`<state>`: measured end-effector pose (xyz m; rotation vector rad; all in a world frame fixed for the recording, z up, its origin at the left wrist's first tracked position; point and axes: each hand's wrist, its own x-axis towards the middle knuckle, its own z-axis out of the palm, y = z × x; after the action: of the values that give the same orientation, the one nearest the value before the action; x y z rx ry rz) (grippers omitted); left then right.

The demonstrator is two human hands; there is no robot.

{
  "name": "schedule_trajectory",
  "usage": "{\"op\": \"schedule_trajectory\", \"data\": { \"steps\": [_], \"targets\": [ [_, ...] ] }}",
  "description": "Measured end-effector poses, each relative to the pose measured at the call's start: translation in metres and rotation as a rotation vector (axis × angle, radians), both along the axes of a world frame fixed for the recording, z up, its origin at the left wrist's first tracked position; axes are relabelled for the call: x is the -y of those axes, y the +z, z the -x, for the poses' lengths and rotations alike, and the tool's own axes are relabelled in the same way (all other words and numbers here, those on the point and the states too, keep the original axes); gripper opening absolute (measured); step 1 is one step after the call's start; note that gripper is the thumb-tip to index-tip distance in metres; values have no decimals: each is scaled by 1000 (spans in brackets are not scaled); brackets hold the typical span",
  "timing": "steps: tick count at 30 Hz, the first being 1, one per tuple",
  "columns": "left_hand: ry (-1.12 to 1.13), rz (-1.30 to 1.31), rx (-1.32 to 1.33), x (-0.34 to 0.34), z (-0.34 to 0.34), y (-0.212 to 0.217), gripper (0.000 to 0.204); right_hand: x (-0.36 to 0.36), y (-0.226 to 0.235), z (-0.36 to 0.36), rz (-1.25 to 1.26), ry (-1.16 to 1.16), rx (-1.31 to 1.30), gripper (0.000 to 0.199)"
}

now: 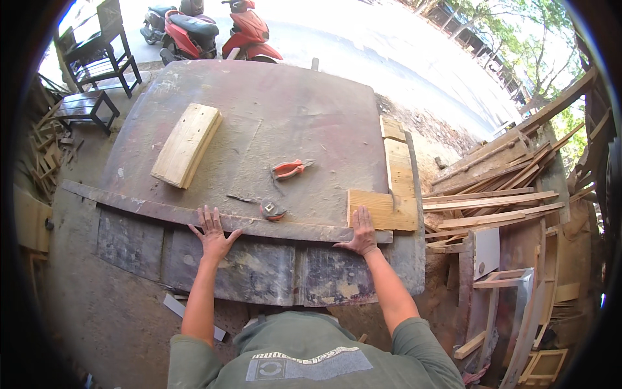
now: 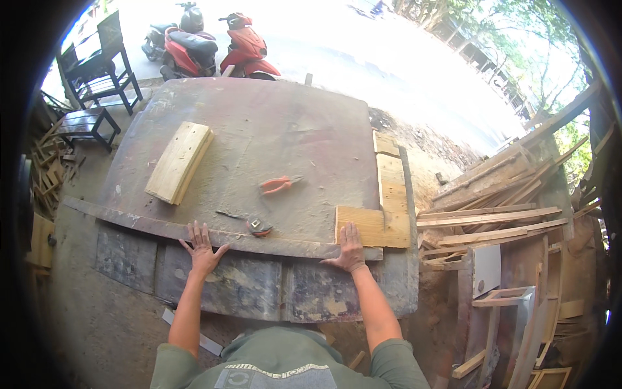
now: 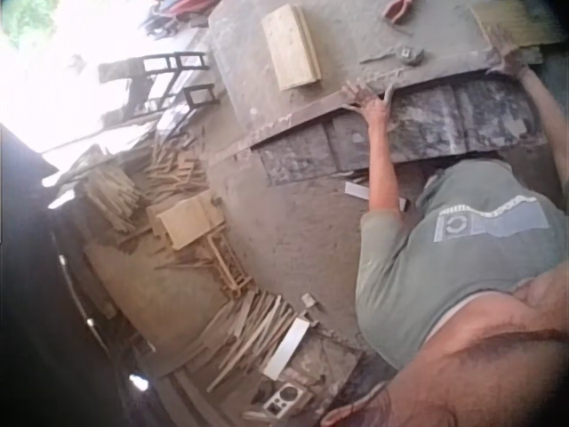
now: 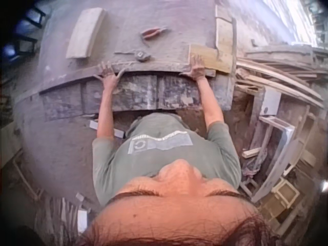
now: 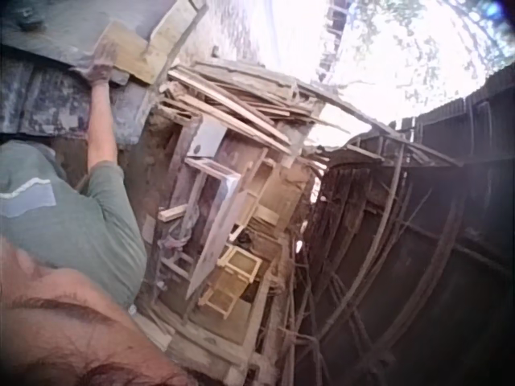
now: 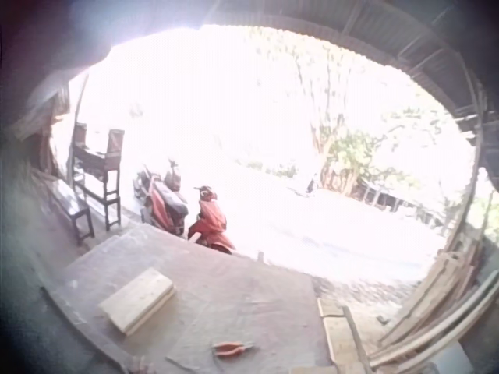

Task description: The person handles and sorts small wooden blocks on a workbench and then moves to organize similar pieces on the workshop floor by hand.

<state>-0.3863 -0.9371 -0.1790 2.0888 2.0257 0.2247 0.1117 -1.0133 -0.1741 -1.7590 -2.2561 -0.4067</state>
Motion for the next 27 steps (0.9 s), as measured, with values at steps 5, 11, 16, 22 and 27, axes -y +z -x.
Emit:
{"op": "schedule_trajectory", "data": {
  "steps": [5,11,16,22,27],
  "targets": [
    [2,8,-9,-3,3,-5,120,-3,1,3,-11,-2,-10,142],
    [1,41,-21,-8,0,-10,121,-4,4,2,-8,-14,-20,141],
    [23,91,-57,-7,8,5,120,-11,12,14,35,-40,-39,142],
    [-49,40,-111,-6,-3,28,120,10,17,5,194,-149,-95,136],
    [-17,-1,-90,67,36,21,119,50,37,42,445,-223,-159,99]
  ]
}}
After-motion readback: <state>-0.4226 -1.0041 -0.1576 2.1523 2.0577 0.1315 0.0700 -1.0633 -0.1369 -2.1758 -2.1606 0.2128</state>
